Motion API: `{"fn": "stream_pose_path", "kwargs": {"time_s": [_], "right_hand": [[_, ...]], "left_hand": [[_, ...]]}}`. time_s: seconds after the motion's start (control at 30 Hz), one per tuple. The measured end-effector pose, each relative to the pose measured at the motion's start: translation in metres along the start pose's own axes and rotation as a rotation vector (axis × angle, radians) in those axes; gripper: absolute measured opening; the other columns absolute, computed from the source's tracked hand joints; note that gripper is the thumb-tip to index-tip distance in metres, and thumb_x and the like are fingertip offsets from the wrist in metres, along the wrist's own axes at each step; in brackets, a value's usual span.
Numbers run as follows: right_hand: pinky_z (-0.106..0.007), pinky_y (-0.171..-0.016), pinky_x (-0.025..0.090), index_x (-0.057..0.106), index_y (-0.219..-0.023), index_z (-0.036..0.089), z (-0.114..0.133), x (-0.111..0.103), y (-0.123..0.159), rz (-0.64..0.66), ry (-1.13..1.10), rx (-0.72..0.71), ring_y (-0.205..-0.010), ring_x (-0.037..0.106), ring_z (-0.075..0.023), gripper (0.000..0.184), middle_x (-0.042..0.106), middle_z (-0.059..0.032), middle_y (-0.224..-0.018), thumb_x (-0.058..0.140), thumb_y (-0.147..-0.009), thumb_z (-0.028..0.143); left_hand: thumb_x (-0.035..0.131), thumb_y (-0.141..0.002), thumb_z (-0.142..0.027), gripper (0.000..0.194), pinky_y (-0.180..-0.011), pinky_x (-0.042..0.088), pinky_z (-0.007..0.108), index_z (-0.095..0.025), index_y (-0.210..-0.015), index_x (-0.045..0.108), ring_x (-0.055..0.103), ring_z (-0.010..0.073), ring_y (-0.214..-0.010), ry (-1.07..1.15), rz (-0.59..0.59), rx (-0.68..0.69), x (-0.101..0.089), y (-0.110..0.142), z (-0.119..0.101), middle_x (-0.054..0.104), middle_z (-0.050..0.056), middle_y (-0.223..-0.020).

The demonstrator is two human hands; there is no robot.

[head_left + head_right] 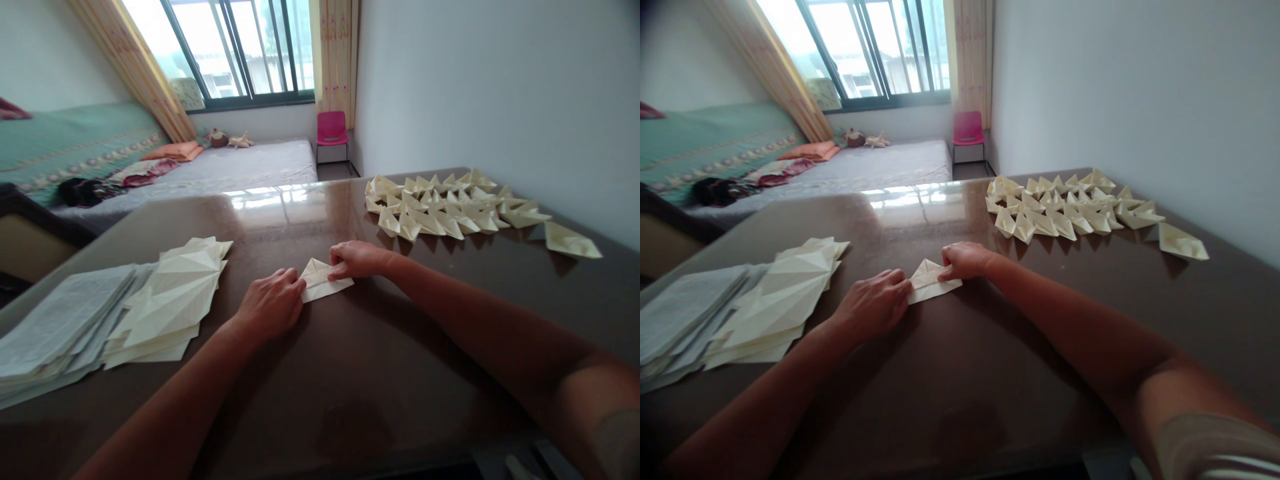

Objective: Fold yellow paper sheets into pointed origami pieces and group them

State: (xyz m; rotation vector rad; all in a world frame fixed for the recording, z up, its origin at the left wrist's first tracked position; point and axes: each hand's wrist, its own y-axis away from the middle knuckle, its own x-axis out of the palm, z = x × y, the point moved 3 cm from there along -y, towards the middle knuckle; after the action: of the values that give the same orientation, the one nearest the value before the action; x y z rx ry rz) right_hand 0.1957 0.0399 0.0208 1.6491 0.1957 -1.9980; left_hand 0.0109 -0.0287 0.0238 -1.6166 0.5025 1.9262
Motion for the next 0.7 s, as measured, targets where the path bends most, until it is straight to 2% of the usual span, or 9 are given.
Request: {"fn": "stream_pose_path", "kwargs": {"time_s": [0.1,0.23,0.33,0.4,0.5,0.57,0.63,0.7], "right_hand": [[-0.024,-0.056,0.035,0.065,-0.087,0.021,0.003,-0.002,0.001,0.044,-0.057,0.032,-0.077,0.061,-0.0164,0.033,0.07,-0.0026,-0.092,0.067,-0.072,0.051],[-0.024,-0.054,0.033,0.064,-0.084,0.02,0.005,-0.002,0.003,0.021,-0.06,0.051,-0.073,0.058,-0.016,0.033,0.068,-0.0028,-0.086,0.07,-0.069,0.048],[-0.022,-0.055,0.034,0.062,-0.087,0.018,0.006,0.0,0.002,-0.01,-0.159,-0.049,-0.07,0.055,-0.0141,0.025,0.065,-0.002,-0.083,0.07,-0.07,0.035],[-0.02,-0.058,0.037,0.059,-0.093,0.017,0.008,-0.003,0.002,-0.105,-0.28,-0.141,-0.072,0.054,-0.0127,0.022,0.064,-0.0018,-0.086,0.064,-0.073,0.025],[-0.021,-0.066,0.039,0.059,-0.098,0.016,0.017,-0.012,0.008,-0.304,-0.383,-0.255,-0.075,0.054,-0.012,0.023,0.063,-0.0021,-0.09,0.055,-0.076,0.016],[-0.023,-0.071,0.04,0.06,-0.1,0.016,0.028,-0.018,0.015,-0.398,-0.395,-0.33,-0.076,0.055,-0.0125,0.024,0.063,-0.0018,-0.09,0.053,-0.077,0.015],[-0.025,-0.076,0.04,0.058,-0.102,0.018,0.039,-0.023,0.022,-0.461,-0.417,-0.38,-0.081,0.056,-0.0139,0.024,0.064,-0.0022,-0.093,0.054,-0.078,0.016],[-0.026,-0.078,0.042,0.055,-0.102,0.019,0.047,-0.025,0.026,-0.505,-0.459,-0.392,-0.086,0.057,-0.0151,0.024,0.064,-0.0031,-0.097,0.056,-0.079,0.018]], "left_hand": [[0.038,-0.092,-0.03,0.026,-0.058,0.041,0.029,-0.021,-0.081,0.059,0.056,0.0197,-0.078,-0.002,-0.026,-0.019,0.002,-0.002,0.001,0.058,0.005,-0.085],[0.038,-0.094,-0.032,0.025,-0.059,0.04,0.027,-0.021,-0.084,0.058,0.057,0.0178,-0.079,0.01,-0.024,-0.034,0.007,-0.003,0.004,0.058,0.005,-0.086],[0.039,-0.094,-0.033,0.024,-0.06,0.04,0.027,-0.022,-0.085,0.058,0.057,0.0176,-0.08,0.029,-0.019,-0.065,0.01,-0.004,0.005,0.058,0.004,-0.086],[0.039,-0.094,-0.034,0.023,-0.061,0.042,0.027,-0.023,-0.088,0.058,0.058,0.0189,-0.083,0.055,-0.05,-0.11,0.009,-0.004,0.005,0.059,0.004,-0.088],[0.045,-0.092,-0.036,0.022,-0.073,0.046,0.032,-0.023,-0.107,0.056,0.054,0.0239,-0.103,0.096,-0.238,-0.168,0.0,-0.004,0.004,0.059,0.007,-0.109],[0.049,-0.091,-0.036,0.033,-0.088,0.044,0.036,-0.021,-0.12,0.05,0.047,0.0265,-0.117,0.141,-0.391,-0.177,-0.008,-0.003,0.004,0.056,0.01,-0.121],[0.051,-0.09,-0.037,0.039,-0.093,0.042,0.037,-0.02,-0.125,0.047,0.049,0.0255,-0.115,0.233,-0.479,-0.193,-0.013,-0.001,0.007,0.058,0.009,-0.119],[0.051,-0.09,-0.038,0.034,-0.088,0.044,0.035,-0.021,-0.119,0.052,0.054,0.0228,-0.104,0.353,-0.499,-0.213,-0.013,-0.001,0.01,0.063,0.006,-0.105]]}}
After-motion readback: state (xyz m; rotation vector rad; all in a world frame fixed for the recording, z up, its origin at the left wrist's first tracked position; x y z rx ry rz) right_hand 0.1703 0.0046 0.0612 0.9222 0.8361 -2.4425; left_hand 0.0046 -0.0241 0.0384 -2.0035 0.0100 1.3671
